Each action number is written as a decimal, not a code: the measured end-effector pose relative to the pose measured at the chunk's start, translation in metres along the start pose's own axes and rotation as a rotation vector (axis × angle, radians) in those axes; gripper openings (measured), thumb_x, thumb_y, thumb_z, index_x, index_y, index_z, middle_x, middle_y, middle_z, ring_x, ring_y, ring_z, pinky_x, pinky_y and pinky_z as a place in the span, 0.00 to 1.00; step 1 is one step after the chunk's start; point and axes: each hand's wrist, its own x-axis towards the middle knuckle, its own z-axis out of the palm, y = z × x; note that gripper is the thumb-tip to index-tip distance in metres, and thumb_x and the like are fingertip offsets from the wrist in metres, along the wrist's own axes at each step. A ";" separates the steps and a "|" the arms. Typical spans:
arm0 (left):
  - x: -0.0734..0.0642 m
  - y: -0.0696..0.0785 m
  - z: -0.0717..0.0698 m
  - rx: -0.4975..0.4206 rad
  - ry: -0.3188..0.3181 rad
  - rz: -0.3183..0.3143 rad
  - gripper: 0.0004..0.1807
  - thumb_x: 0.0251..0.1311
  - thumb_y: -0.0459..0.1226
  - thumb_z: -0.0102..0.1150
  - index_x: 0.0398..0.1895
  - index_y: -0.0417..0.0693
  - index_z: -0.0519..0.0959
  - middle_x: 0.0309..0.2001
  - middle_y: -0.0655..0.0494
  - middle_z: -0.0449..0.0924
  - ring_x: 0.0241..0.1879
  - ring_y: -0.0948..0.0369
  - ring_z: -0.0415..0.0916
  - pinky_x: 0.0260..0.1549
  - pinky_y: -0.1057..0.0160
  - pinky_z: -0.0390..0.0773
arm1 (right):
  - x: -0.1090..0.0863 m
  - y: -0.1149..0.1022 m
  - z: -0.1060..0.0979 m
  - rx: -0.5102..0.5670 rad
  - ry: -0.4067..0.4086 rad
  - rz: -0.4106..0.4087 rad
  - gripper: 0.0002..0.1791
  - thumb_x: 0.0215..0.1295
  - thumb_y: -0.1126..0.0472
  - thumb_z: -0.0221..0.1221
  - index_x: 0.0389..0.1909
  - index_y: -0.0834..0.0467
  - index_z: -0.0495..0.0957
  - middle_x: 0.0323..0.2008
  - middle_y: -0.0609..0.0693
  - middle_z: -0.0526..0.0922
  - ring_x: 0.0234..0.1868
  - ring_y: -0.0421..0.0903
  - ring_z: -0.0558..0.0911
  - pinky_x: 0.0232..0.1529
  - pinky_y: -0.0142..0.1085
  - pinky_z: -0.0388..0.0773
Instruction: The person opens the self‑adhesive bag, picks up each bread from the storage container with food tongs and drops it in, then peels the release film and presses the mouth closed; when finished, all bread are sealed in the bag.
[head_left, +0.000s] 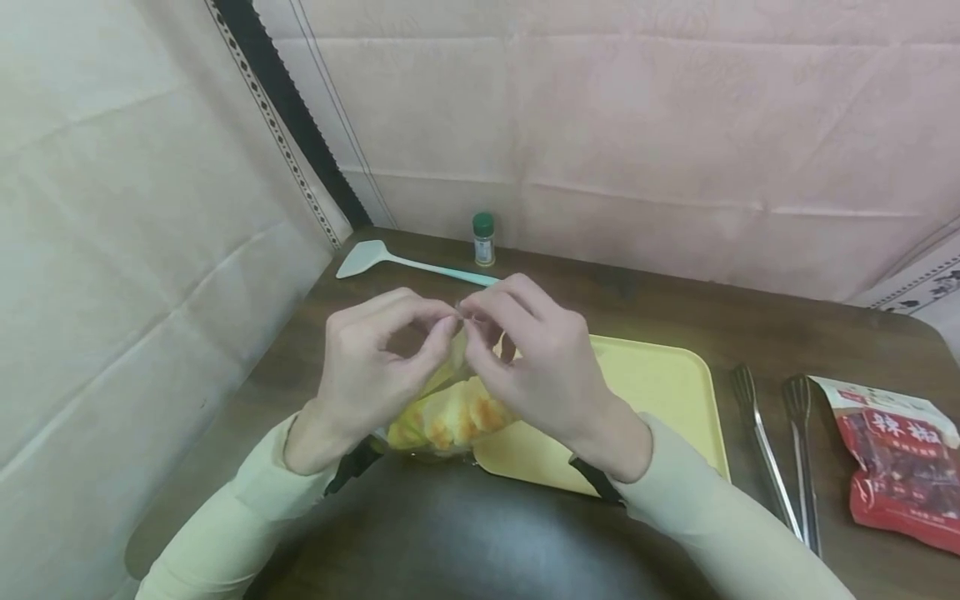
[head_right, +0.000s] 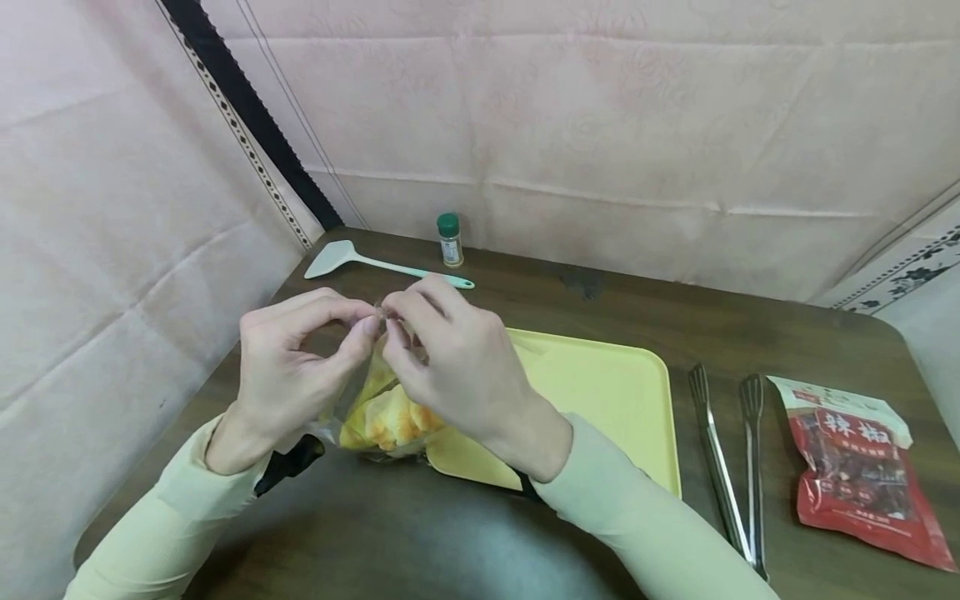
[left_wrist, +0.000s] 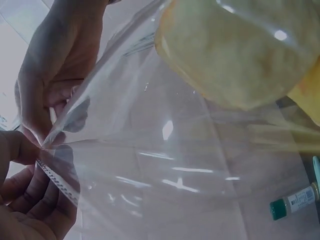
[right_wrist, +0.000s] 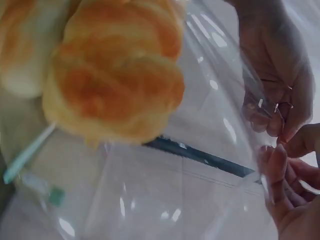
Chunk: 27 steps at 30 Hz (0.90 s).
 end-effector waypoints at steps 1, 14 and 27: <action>0.000 0.000 0.000 0.004 -0.003 0.005 0.02 0.62 0.26 0.70 0.35 0.37 0.89 0.29 0.49 0.90 0.29 0.60 0.86 0.33 0.69 0.81 | 0.000 -0.001 0.000 -0.048 0.000 -0.044 0.09 0.59 0.76 0.66 0.39 0.64 0.85 0.34 0.54 0.85 0.28 0.42 0.83 0.26 0.27 0.80; 0.002 0.001 0.001 0.075 -0.012 0.141 0.04 0.68 0.29 0.65 0.35 0.37 0.86 0.30 0.49 0.89 0.29 0.57 0.86 0.31 0.61 0.85 | 0.004 -0.003 -0.001 -0.238 0.047 -0.212 0.05 0.61 0.75 0.62 0.34 0.63 0.84 0.30 0.53 0.84 0.25 0.43 0.82 0.21 0.30 0.77; 0.002 0.002 -0.001 -0.001 -0.012 0.094 0.04 0.60 0.27 0.65 0.31 0.40 0.87 0.28 0.51 0.88 0.29 0.60 0.84 0.33 0.63 0.84 | 0.003 -0.003 -0.001 0.052 0.071 -0.015 0.07 0.59 0.78 0.60 0.31 0.64 0.83 0.27 0.53 0.81 0.24 0.42 0.79 0.28 0.27 0.79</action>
